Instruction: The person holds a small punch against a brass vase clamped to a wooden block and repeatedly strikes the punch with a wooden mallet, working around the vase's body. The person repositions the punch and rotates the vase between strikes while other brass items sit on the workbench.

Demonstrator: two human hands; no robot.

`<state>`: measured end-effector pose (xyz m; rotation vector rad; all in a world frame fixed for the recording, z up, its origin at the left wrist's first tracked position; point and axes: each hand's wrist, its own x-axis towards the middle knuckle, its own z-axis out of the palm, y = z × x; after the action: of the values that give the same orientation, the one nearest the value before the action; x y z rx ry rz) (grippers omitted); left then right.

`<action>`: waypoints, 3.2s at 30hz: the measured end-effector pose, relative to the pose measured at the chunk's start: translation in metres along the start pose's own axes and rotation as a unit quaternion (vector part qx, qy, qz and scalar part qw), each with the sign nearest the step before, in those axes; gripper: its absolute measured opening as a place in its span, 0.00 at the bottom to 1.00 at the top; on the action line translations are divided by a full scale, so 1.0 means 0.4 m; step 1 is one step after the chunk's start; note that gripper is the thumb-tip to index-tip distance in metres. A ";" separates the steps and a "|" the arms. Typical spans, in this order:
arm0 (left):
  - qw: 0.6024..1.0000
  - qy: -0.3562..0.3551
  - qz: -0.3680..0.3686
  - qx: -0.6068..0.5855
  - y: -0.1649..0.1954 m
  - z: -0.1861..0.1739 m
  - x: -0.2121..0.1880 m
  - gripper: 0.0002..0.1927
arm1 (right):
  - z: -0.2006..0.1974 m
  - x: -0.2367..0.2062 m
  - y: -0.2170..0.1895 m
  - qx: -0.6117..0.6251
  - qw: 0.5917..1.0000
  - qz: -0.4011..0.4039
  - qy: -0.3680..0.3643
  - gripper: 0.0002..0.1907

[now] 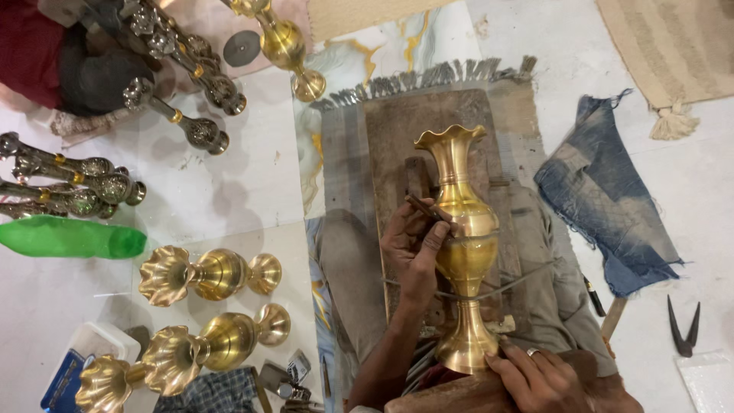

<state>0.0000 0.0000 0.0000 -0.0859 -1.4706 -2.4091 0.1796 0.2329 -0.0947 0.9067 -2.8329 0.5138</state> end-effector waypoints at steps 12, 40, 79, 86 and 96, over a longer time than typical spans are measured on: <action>1.000 0.005 -0.002 0.031 0.003 0.032 0.060 0.15 | -0.021 0.077 0.007 0.009 0.998 0.035 0.045 0.10; 0.927 -0.267 -0.013 0.262 0.075 0.007 0.172 0.24 | -0.255 0.299 0.163 0.344 0.864 0.356 0.092 0.33; 0.767 -0.493 0.092 0.401 0.048 0.019 0.272 0.25 | -0.445 0.303 0.127 0.177 0.935 0.304 0.030 0.39; 0.754 -0.558 0.106 0.330 0.038 0.014 0.300 0.24 | -0.365 0.236 0.075 0.147 0.921 0.329 0.146 0.36; 0.737 -0.588 0.128 0.309 0.021 -0.007 0.301 0.24 | -0.328 0.229 0.063 0.157 0.925 0.248 0.242 0.24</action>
<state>-0.1114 -0.0344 0.0315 -1.7559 -2.3924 -1.3935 0.0922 0.2490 0.0409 0.0383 -2.5209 1.1002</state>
